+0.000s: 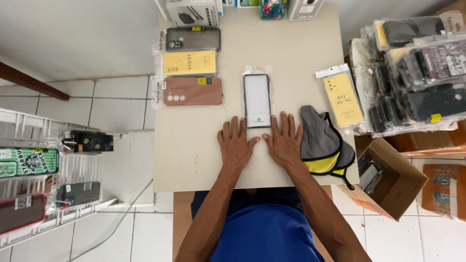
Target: Sorting and inspecting phone screen protectors and cases by removing them from their packaging sleeves.
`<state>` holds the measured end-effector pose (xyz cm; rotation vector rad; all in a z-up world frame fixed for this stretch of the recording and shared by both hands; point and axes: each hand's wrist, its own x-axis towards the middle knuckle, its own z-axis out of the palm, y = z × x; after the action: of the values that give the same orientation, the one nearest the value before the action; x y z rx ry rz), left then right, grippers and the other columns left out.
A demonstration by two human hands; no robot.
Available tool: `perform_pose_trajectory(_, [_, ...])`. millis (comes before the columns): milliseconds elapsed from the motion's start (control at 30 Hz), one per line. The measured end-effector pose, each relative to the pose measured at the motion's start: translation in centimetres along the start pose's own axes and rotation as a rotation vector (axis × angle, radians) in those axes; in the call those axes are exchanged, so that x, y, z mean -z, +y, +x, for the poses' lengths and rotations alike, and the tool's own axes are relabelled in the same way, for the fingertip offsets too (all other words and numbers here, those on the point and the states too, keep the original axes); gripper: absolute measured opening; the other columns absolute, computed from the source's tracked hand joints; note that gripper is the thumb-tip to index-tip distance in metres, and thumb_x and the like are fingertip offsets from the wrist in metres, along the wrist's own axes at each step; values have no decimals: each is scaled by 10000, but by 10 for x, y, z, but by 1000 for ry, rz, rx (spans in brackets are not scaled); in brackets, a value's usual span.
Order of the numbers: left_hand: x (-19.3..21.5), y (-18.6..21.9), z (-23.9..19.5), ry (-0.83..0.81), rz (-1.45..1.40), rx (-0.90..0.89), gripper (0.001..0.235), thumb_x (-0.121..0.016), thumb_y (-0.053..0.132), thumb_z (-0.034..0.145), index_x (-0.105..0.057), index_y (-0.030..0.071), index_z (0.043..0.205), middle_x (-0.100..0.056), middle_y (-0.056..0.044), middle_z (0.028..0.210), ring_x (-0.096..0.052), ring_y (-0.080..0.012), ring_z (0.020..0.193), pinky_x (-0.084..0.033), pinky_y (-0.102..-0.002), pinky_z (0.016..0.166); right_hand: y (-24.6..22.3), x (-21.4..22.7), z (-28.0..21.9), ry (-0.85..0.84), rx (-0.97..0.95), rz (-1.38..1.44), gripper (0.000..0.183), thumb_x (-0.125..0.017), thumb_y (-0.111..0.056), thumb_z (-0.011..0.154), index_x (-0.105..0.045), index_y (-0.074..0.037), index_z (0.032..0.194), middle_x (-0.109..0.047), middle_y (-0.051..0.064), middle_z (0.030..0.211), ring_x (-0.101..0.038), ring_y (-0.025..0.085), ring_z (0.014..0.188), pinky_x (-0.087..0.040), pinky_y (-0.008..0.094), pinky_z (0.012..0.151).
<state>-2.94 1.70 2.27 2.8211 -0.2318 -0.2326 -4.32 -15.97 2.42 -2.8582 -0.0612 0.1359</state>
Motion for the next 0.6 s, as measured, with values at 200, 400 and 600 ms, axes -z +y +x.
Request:
perform_pose_trajectory(200, [-13,-14,7,180,-212,7,628,-453,577,1035,-493,162,1505,-369,-63,1521,-255,-303,1385,-212,-520,1110,-5,0,-2,55,-23,23,674,-243,-582,1112,-285,-167,1641,-178,198,1692,-64,393,1577,28,676,1203])
perform_pose_trajectory(400, [-8,12,-7,455,-289,-1,624,-593,371,1010,-423,88,1541,-300,-173,1588,-254,-370,1436,-237,-509,1155,-5,-1,-5,91,-5,11,669,-254,-578,1111,-310,-155,1627,-211,207,1676,-102,403,1571,-16,678,1206])
perform_pose_trajectory(600, [-52,31,-6,447,-233,-239,501,-458,481,1049,-549,215,1464,-337,-198,1601,-263,-417,1508,-247,-572,1177,4,-17,0,102,-12,-38,607,-330,-466,1105,-273,-201,1649,-176,170,1700,-82,394,1578,-21,671,1212])
